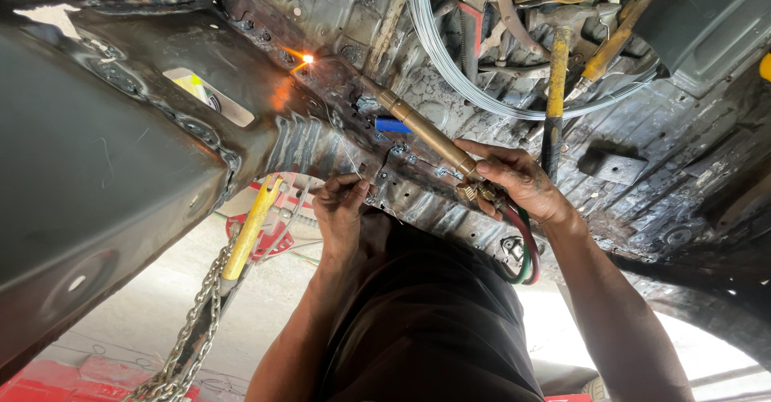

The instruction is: The person uses a welding torch and filler rod to weld seams on the underside of a car. They feed the rod into the molten pool while moving the torch along the seam, creating a continuous weld bead.

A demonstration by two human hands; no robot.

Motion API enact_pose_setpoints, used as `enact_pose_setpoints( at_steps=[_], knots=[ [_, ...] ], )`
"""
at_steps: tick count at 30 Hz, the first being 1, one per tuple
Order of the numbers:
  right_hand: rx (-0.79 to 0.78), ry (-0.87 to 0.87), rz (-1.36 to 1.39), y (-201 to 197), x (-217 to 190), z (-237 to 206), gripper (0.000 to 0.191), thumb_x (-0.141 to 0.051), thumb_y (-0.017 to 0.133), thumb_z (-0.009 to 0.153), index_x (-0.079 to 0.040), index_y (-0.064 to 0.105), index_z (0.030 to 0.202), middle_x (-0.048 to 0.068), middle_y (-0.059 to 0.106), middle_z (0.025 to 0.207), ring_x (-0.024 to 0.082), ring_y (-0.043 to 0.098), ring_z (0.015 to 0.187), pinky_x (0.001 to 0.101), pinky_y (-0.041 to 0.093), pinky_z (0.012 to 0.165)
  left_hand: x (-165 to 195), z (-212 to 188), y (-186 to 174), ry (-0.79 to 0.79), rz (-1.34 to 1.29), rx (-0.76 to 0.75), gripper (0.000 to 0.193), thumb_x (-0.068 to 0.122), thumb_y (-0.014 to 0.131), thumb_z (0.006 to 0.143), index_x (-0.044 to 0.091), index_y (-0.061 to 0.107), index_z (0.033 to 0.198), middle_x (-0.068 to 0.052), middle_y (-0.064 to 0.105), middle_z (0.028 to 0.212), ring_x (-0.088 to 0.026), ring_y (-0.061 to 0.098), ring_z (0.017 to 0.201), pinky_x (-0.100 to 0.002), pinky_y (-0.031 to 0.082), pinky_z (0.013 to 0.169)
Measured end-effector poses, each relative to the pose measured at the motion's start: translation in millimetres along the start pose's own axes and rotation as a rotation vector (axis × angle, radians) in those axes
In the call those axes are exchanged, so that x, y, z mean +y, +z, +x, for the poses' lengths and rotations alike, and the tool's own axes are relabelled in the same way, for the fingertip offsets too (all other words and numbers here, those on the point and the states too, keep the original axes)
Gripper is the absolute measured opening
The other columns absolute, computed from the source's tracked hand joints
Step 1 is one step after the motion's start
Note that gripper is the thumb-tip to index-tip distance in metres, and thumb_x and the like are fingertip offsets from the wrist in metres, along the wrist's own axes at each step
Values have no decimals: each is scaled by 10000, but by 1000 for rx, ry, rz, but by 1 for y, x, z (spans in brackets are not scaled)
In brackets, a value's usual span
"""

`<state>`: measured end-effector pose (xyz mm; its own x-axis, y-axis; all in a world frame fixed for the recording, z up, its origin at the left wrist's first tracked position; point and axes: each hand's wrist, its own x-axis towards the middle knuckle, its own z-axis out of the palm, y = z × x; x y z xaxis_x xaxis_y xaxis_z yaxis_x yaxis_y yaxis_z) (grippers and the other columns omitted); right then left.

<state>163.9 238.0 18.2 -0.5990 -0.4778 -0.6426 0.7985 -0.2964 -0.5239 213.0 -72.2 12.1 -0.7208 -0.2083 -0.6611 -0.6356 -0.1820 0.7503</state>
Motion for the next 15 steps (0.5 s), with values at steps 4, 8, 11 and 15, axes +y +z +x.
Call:
enact_pose_setpoints(
  at_steps=[4, 8, 11, 15],
  knots=[
    [4, 3, -12, 0, -1, 1, 609, -249, 615, 993, 41, 475, 1511, 152, 743, 808, 143, 598, 453, 290, 519, 422, -1, 1, 0, 15, -14, 0, 87, -3, 706, 948, -52, 684, 1017, -109, 727, 895, -158, 703, 817, -278, 556, 800],
    [6, 5, -14, 0, -1, -1, 610, -247, 621, 995, 43, 481, 1514, 137, 727, 781, 142, 602, 462, 287, 516, 428, -2, 0, 1, 0, -8, 3, 88, -4, 698, 946, -48, 685, 1021, -106, 729, 894, -155, 704, 815, -276, 558, 798],
    [11, 11, 6, 0, -1, 0, 612, -199, 647, 969, 39, 481, 1508, 128, 723, 768, 141, 604, 458, 286, 507, 414, -2, 1, 1, 0, -8, 1, 83, -6, 692, 950, -48, 684, 1022, -105, 729, 892, -153, 702, 814, -273, 553, 799],
    [-11, -36, -102, 0, -2, 0, 664, -70, 719, 901, 41, 480, 1510, 125, 716, 772, 137, 612, 477, 278, 485, 422, -3, 1, 1, 1, -9, -1, 80, -8, 691, 950, -48, 683, 1019, -101, 727, 893, -154, 704, 814, -271, 550, 802]
  ],
)
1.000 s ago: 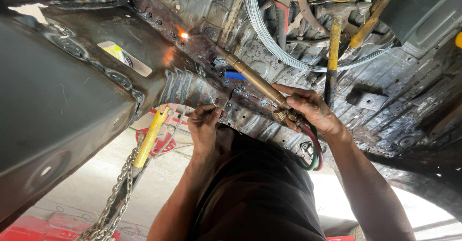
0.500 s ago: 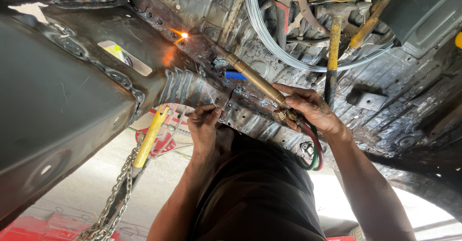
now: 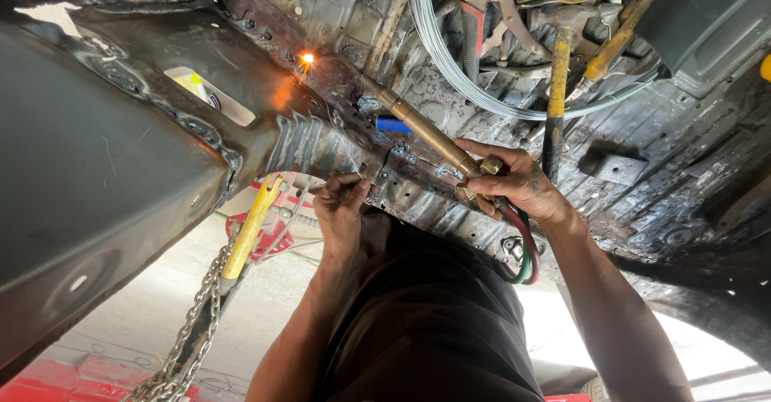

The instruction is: The person uses a welding torch and filler rod to weld seams on the underside of a car. They feed the rod into the molten pool while moving the torch along the seam, creating a continuous weld bead.

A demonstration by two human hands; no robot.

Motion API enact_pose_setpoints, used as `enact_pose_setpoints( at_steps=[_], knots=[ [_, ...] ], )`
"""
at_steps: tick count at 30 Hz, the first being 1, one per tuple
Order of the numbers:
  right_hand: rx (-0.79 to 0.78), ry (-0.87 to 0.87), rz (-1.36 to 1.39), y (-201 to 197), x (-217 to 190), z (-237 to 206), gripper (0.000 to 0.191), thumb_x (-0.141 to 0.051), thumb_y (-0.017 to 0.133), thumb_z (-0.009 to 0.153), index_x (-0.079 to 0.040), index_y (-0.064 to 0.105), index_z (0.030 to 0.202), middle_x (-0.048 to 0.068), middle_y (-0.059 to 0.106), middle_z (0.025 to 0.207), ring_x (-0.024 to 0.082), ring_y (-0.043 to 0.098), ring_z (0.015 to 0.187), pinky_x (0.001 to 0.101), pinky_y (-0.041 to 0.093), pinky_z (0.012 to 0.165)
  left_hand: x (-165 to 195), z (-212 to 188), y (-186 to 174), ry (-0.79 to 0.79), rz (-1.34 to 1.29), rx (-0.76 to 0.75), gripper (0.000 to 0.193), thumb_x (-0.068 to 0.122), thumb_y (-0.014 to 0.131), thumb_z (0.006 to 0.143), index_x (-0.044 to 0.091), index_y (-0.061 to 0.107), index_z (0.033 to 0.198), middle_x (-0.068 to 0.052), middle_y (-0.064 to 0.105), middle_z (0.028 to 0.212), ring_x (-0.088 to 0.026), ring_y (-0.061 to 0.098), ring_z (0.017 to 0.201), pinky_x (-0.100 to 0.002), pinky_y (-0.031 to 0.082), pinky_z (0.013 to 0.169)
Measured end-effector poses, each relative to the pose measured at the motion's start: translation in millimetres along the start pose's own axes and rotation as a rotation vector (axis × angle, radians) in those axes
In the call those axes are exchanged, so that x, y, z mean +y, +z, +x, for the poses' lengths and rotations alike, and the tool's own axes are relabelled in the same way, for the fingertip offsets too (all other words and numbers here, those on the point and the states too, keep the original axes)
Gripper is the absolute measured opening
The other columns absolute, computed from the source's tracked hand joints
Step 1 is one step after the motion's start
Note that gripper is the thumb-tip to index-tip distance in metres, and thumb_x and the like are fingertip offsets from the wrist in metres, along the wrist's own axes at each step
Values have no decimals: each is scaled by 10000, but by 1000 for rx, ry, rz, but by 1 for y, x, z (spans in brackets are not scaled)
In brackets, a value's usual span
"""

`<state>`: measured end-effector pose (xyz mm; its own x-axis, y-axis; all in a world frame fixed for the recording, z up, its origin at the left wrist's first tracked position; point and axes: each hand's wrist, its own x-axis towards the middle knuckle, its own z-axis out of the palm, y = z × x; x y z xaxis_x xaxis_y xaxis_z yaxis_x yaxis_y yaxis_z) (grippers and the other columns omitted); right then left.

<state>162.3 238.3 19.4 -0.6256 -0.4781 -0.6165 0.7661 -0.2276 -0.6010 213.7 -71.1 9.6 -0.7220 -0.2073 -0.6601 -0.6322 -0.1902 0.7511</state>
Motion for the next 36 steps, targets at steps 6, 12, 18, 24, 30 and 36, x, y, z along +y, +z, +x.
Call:
enact_pose_setpoints(
  at_steps=[6, 12, 18, 24, 30, 36],
  knots=[
    [0, 21, 20, 0, -1, 2, 692, -14, 730, 866, 34, 476, 1507, 128, 729, 804, 137, 623, 480, 274, 486, 409, -1, 1, -1, 18, -9, -7, 80, -6, 694, 954, -51, 684, 1020, -103, 726, 901, -157, 704, 815, -275, 552, 798],
    [-16, 3, 4, 0, -2, 3, 694, -21, 727, 873, 28, 468, 1515, 145, 746, 823, 136, 625, 479, 273, 499, 414, -1, 2, 0, 10, -19, -2, 90, -7, 702, 947, -53, 682, 1021, -102, 720, 902, -164, 709, 814, -276, 557, 800],
    [-19, 10, 14, 1, -4, 3, 700, -11, 728, 870, 30, 464, 1517, 152, 745, 825, 137, 624, 481, 272, 494, 410, -1, 3, -1, -8, -25, 7, 88, -5, 698, 947, -50, 682, 1021, -105, 724, 910, -167, 711, 815, -277, 559, 795],
    [-16, 2, 23, -3, -3, 1, 688, -50, 718, 890, 38, 452, 1518, 155, 744, 826, 138, 624, 486, 277, 493, 403, -2, 2, 3, 2, -31, 5, 96, -8, 708, 942, -52, 679, 1022, -105, 719, 904, -173, 716, 810, -280, 562, 798],
    [26, 52, 100, -13, -6, -4, 636, -203, 665, 953, 41, 480, 1510, 144, 736, 810, 140, 610, 451, 282, 509, 405, -2, 0, 14, 3, -28, 10, 93, -7, 706, 937, -49, 684, 1016, -100, 723, 903, -173, 717, 807, -279, 562, 793],
    [22, 42, 61, -15, -6, -4, 611, -246, 623, 987, 37, 480, 1510, 146, 740, 819, 138, 606, 448, 286, 518, 420, -1, 0, 16, 7, -21, 1, 79, -14, 701, 944, -45, 686, 1016, -101, 723, 900, -167, 713, 814, -277, 557, 801]
  ],
)
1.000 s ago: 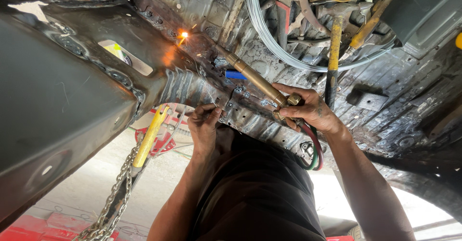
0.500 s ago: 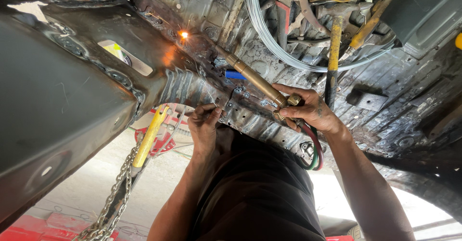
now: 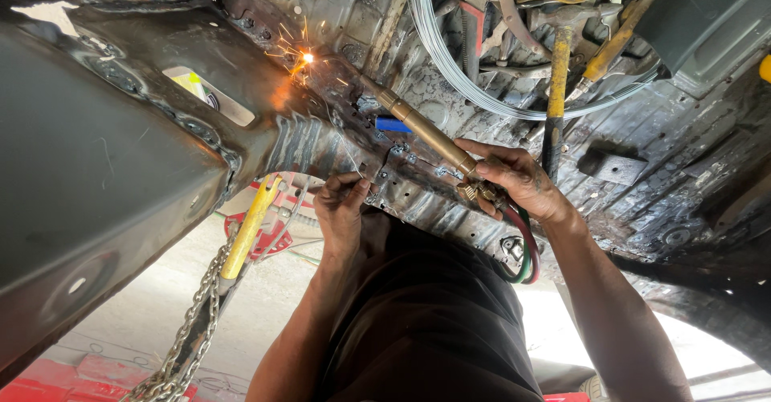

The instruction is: The person uses a welding torch and filler rod to weld seams on the underside of a car. They feed the rod into the molten pool while moving the torch along the seam, creating a continuous weld bead.

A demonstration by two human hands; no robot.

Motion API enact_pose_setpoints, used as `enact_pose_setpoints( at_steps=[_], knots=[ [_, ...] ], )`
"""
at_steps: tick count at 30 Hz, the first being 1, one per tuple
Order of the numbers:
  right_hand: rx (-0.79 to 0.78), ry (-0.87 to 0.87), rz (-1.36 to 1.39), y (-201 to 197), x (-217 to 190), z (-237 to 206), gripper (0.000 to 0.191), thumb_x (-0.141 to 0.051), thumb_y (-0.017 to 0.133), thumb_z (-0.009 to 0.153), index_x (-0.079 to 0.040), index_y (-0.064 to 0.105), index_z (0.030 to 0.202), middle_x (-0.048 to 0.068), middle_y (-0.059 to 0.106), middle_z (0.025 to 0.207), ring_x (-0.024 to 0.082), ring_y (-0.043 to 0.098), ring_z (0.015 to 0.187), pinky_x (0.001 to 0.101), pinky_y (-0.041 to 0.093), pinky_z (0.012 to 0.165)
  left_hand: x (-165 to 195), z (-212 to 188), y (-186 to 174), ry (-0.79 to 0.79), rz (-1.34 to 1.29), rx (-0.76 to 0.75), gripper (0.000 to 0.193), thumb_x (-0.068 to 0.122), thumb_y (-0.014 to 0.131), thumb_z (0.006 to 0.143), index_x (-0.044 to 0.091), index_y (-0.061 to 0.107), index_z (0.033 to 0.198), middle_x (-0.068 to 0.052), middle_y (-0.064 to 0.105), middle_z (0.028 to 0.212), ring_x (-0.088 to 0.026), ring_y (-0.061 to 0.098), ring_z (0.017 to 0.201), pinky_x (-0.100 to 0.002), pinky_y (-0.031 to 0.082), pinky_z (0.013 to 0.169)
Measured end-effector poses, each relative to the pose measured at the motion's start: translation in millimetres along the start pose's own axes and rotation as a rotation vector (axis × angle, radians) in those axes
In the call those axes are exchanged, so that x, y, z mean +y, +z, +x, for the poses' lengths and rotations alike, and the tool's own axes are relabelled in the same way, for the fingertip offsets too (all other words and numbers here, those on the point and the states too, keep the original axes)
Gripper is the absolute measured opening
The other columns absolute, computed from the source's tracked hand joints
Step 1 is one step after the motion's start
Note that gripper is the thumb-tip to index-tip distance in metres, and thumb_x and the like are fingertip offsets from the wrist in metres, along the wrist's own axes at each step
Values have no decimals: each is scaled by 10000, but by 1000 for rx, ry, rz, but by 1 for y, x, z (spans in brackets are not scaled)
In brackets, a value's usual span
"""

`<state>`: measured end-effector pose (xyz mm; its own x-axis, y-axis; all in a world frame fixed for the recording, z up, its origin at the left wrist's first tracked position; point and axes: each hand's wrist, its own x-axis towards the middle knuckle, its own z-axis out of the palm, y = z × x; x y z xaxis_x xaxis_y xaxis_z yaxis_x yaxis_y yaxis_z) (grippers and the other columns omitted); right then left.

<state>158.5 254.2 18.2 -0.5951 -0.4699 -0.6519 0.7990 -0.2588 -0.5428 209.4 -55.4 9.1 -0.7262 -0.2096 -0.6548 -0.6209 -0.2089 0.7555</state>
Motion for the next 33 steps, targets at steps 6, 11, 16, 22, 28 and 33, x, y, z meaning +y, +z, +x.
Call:
enact_pose_setpoints(
  at_steps=[6, 11, 16, 22, 28, 33],
  knots=[
    [-17, -11, 1, -7, -2, -2, 608, -235, 620, 990, 40, 473, 1512, 148, 736, 811, 137, 603, 443, 287, 518, 416, -1, -1, 8, -7, 2, 8, 92, -6, 700, 937, -44, 686, 1019, -98, 725, 901, -164, 713, 814, -279, 557, 803],
    [-6, 7, -14, -8, -3, -4, 612, -234, 618, 986, 41, 473, 1513, 155, 748, 832, 134, 600, 445, 281, 509, 423, -2, -1, 8, -10, -8, 8, 105, 3, 705, 938, -49, 688, 1028, -104, 730, 897, -159, 702, 812, -279, 552, 802],
    [-17, 1, 19, -9, -4, -5, 612, -241, 629, 989, 37, 478, 1513, 158, 745, 842, 137, 607, 458, 285, 517, 425, -4, -1, 9, 1, -15, 1, 110, 9, 713, 941, -53, 687, 1027, -105, 728, 897, -162, 702, 813, -281, 552, 810],
    [-16, -6, 16, -10, -3, -6, 598, -230, 644, 986, 28, 495, 1504, 160, 752, 858, 137, 610, 464, 277, 518, 435, -4, -3, 11, -6, 6, 11, 113, 6, 704, 938, -58, 685, 1029, -113, 735, 892, -158, 697, 818, -276, 548, 810],
    [-13, -3, 35, -12, -4, -7, 601, -229, 650, 986, 27, 497, 1507, 162, 749, 862, 135, 615, 478, 275, 517, 437, -3, -1, 13, 1, 12, 11, 107, -3, 697, 943, -66, 686, 1028, -116, 728, 892, -158, 697, 820, -275, 550, 808],
    [-15, -15, 37, -12, -3, -7, 598, -223, 656, 983, 26, 496, 1503, 168, 751, 863, 141, 620, 469, 281, 517, 423, -4, -2, 14, -1, -53, 3, 111, -19, 701, 932, -60, 684, 1034, -112, 727, 907, -165, 704, 820, -283, 561, 808]
  ],
)
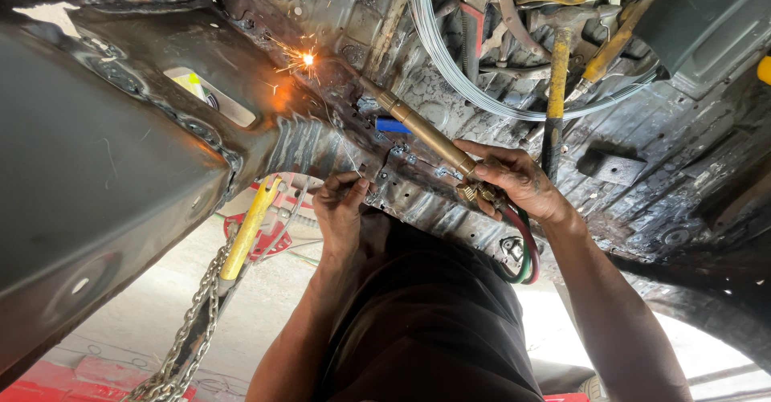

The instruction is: The person uses a welding torch and filler rod to weld seams on the underside of a car. They feed the rod into the molten pool while moving the torch along the seam, creating a continuous weld bead.

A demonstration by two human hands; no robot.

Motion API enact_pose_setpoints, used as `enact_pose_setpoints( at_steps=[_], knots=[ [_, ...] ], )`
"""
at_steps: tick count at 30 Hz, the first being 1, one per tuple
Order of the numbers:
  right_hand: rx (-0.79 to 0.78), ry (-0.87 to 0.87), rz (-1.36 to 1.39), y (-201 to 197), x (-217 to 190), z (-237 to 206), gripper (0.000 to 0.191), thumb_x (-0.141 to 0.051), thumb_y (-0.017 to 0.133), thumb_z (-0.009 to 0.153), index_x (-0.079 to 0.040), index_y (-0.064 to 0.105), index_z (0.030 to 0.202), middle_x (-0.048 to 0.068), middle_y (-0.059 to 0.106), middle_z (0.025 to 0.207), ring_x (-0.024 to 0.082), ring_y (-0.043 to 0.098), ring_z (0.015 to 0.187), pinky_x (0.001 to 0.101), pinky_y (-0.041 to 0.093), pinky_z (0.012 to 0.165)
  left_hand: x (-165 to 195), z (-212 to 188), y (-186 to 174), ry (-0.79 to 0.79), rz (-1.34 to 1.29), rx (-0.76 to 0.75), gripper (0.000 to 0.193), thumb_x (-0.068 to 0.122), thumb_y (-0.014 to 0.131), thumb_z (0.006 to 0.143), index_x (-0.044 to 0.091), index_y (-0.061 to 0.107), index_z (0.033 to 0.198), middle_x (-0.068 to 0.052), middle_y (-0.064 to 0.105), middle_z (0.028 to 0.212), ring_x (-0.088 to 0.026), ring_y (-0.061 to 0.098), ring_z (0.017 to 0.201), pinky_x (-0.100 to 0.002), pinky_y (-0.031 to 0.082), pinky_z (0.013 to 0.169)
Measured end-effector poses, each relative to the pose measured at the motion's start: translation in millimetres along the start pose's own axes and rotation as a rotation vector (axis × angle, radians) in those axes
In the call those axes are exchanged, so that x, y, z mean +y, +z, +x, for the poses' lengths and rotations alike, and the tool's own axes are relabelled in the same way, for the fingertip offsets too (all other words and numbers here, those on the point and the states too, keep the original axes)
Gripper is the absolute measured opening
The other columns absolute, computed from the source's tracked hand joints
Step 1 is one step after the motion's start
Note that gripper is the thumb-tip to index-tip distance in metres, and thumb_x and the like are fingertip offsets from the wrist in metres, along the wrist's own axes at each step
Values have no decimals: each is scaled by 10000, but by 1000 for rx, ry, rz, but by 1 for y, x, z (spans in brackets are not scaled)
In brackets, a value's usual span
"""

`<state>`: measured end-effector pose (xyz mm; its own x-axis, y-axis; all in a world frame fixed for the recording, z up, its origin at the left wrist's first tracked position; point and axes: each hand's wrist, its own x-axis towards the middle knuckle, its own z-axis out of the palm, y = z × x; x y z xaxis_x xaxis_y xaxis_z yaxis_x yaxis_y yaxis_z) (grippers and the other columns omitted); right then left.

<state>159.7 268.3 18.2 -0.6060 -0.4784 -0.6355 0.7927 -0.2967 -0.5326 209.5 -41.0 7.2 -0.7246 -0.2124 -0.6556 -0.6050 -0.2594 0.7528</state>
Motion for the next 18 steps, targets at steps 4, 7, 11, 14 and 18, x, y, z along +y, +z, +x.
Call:
enact_pose_setpoints(
  at_steps=[4, 7, 11, 14, 18],
  knots=[
    [16, 18, 2, 0, 0, 0, 596, -219, 654, 973, 23, 501, 1496, 167, 756, 880, 144, 626, 471, 284, 520, 422, -1, 0, -2, 4, 11, 3, 105, -21, 702, 938, -59, 688, 1035, -107, 723, 912, -163, 700, 821, -282, 556, 808],
    [9, 18, -6, 0, -1, 0, 598, -221, 658, 978, 19, 501, 1503, 167, 746, 862, 143, 623, 471, 285, 517, 420, -3, -1, -2, 4, 14, 7, 107, -20, 704, 932, -57, 686, 1031, -106, 724, 909, -164, 706, 817, -282, 562, 808],
    [17, 19, -14, -1, -2, -1, 603, -227, 657, 976, 20, 500, 1502, 166, 755, 873, 140, 619, 471, 283, 517, 426, -3, 0, 0, -1, 15, 8, 102, -4, 706, 936, -53, 690, 1024, -105, 726, 896, -160, 705, 812, -280, 552, 805],
    [6, 9, -10, -1, -2, 0, 608, -233, 658, 977, 21, 496, 1505, 167, 754, 856, 139, 618, 467, 286, 521, 423, -1, 1, 0, 5, 46, -1, 104, 11, 709, 942, -49, 696, 1026, -107, 734, 881, -151, 697, 809, -273, 539, 805],
    [-3, 8, -2, -2, -4, 0, 612, -230, 663, 977, 26, 492, 1506, 167, 753, 863, 140, 616, 470, 285, 515, 425, 0, 2, 1, 12, 75, -9, 102, 20, 706, 946, -47, 701, 1022, -104, 739, 873, -145, 692, 812, -269, 535, 812]
  ],
)
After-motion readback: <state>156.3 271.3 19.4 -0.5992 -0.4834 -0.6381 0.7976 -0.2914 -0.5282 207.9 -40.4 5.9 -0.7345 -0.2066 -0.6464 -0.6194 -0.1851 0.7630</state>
